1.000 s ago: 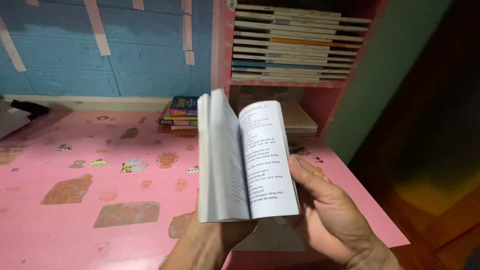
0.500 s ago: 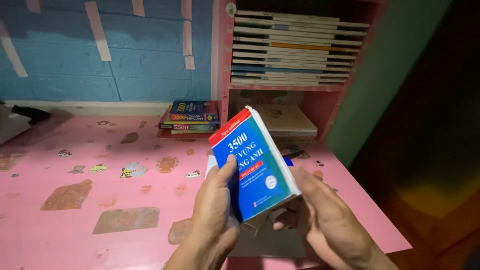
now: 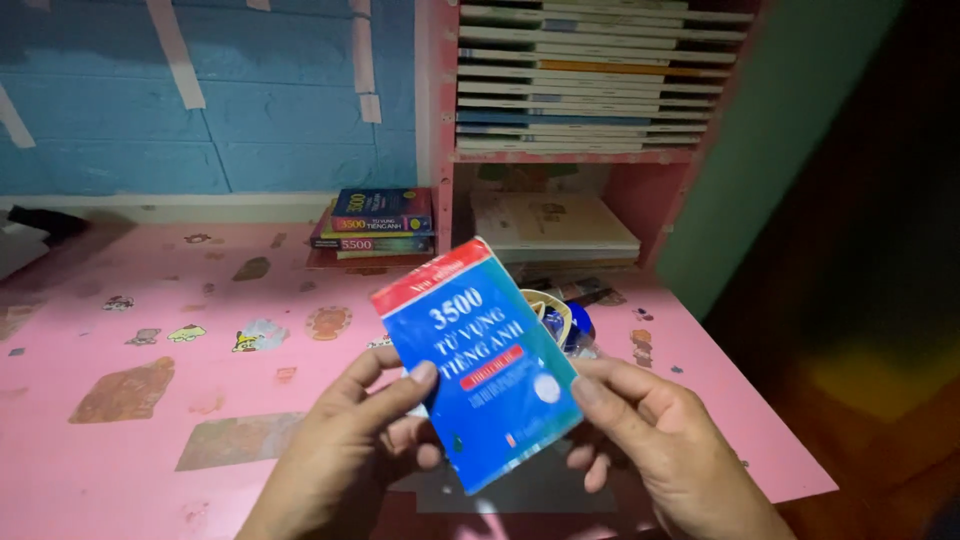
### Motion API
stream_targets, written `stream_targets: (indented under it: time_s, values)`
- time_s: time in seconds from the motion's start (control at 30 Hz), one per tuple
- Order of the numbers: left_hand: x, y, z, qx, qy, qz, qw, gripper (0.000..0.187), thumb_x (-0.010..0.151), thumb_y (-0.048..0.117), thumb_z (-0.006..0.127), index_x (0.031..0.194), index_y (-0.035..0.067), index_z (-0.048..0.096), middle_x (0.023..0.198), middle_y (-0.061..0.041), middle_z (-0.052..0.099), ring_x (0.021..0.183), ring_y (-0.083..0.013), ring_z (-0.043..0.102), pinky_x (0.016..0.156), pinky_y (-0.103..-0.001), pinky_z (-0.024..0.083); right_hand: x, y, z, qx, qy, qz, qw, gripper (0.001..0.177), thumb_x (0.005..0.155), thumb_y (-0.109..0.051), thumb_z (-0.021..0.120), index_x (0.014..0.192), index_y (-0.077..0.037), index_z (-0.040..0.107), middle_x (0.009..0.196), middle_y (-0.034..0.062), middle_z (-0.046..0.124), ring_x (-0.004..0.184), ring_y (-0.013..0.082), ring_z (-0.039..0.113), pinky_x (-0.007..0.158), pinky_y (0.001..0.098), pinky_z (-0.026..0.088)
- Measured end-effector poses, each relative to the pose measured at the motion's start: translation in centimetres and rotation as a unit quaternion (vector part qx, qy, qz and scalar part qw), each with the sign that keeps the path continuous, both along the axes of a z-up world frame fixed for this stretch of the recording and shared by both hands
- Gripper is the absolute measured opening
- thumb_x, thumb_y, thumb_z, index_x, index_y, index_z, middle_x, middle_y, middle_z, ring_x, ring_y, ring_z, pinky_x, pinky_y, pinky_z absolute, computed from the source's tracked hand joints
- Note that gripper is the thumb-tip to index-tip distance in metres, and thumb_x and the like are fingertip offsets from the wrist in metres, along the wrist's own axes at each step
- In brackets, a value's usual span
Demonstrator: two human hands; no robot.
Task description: Organizing books, notebooks, and various stationery items on a pink desk and shelving unit.
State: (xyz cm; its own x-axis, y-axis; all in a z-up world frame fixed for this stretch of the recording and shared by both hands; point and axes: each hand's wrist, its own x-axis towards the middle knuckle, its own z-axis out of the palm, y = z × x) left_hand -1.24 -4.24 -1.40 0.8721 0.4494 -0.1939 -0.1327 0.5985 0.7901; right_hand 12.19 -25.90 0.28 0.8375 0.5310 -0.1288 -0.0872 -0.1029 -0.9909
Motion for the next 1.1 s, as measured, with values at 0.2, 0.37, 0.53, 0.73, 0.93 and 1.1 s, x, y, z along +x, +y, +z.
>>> stream_targets:
  time_s: [0.2,0.37,0.53,0.73,0.93,1.1]
  values:
    - [1.4,4.4,2.1,0.051,0.038,0.09,0.994,0.02,0.104,0.015,0.059,0.114,-0.003,0.058,0.082,-0.012,0.059,0.061,-0.0177,0.05,0.058,-0.033,0.043,2.3,-2.5,0.4,0.03,-0.022,-0.085,0.996,0.043,0.101,-0.009,0.053,0.135,0.006,0.076,0.085,0.0303,0.069,0.066,0.033,0.059,0.057,0.0424,0.046]
    - [6.9,12.0,0.2,0.031,-0.001,0.205,0.978,0.013,0.105,0.021,0.058,0.114,0.011,0.057,0.09,0.0,0.062,0.066,-0.0072,0.054,0.055,-0.02,0.045,5.6,-5.5,-2.3,-0.066,-0.146,-0.213,0.964,0.03,0.104,-0.003,0.055,0.128,0.004,0.072,0.087,0.0212,0.067,0.069,0.0249,0.056,0.06,0.0361,0.05]
    - [13.6,15.5,0.7,0.011,0.033,0.255,0.966,0.023,0.103,0.018,0.059,0.118,0.001,0.061,0.1,-0.009,0.071,0.062,-0.0069,0.064,0.047,-0.012,0.052,8.0,-6.8,-5.8,-0.087,-0.148,-0.255,0.952,0.031,0.102,0.005,0.054,0.13,0.003,0.068,0.089,0.0207,0.066,0.073,0.0249,0.059,0.061,0.0348,0.051]
    - [20.6,20.4,-3.9,0.02,0.007,0.239,0.971,0.01,0.1,0.011,0.065,0.108,0.006,0.064,0.098,-0.007,0.072,0.074,-0.0141,0.069,0.056,-0.021,0.062,7.4,-6.6,-5.6,-0.151,-0.187,-0.259,0.935,0.029,0.099,-0.003,0.059,0.125,-0.002,0.071,0.083,0.0144,0.072,0.072,0.0199,0.066,0.064,0.0306,0.055]
    - [21.9,20.8,-6.6,0.194,0.082,0.386,0.898,0.046,0.087,0.02,0.087,0.112,0.008,0.049,0.102,-0.006,0.066,0.077,-0.0149,0.071,0.067,-0.022,0.062,7.6,-6.5,-6.3,-0.22,-0.247,-0.238,0.913,0.025,0.097,-0.008,0.061,0.119,-0.006,0.074,0.076,0.0102,0.072,0.067,0.0176,0.069,0.059,0.0286,0.056]
    - [20.2,18.6,-5.0,0.446,0.19,0.399,0.778,0.105,0.094,0.03,0.097,0.154,0.006,0.015,0.144,-0.02,0.03,0.129,-0.0419,0.051,0.111,-0.051,0.047,7.5,-6.3,-6.0,-0.249,-0.232,-0.254,0.906,0.024,0.096,-0.011,0.064,0.118,-0.012,0.076,0.074,0.0068,0.073,0.066,0.0149,0.069,0.056,0.0275,0.057]
